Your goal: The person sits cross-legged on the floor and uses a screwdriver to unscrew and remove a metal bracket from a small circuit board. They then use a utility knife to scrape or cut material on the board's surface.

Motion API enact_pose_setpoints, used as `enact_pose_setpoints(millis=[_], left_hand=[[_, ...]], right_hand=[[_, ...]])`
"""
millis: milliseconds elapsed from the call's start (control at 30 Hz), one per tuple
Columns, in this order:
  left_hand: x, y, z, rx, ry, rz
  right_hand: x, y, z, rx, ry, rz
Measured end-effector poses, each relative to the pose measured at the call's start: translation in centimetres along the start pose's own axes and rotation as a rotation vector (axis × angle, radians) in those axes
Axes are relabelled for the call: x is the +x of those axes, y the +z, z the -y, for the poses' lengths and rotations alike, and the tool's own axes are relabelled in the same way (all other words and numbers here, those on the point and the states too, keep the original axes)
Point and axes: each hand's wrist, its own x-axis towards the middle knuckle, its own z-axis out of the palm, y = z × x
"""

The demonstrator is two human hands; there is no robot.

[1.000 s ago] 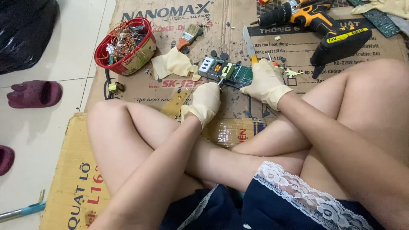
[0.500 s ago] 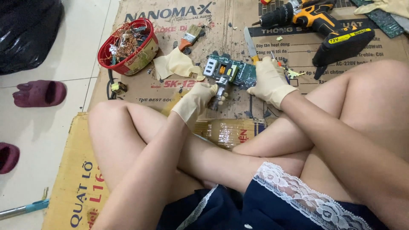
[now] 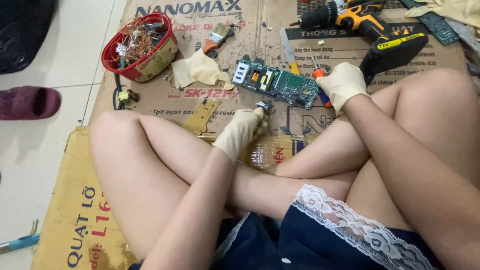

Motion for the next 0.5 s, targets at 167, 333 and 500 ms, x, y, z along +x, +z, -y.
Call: enact_pose_setpoints(millis=[167, 333, 500], left_hand=[[-0.4, -0.2, 0.4, 0.135, 0.144, -0.303], [-1.6, -4.1, -0.6, 0.368, 0.134, -0.373], [-1.2, -3.9, -0.7, -0.203, 0.068, -0.159]], right_hand=[[1.5, 0.1, 0.0, 0.026, 0.014, 0.056], [0.7, 0.9, 0.6, 0.015, -0.069, -0.149], [4.0, 1.6, 3.3, 0.271, -0.543, -0.343]])
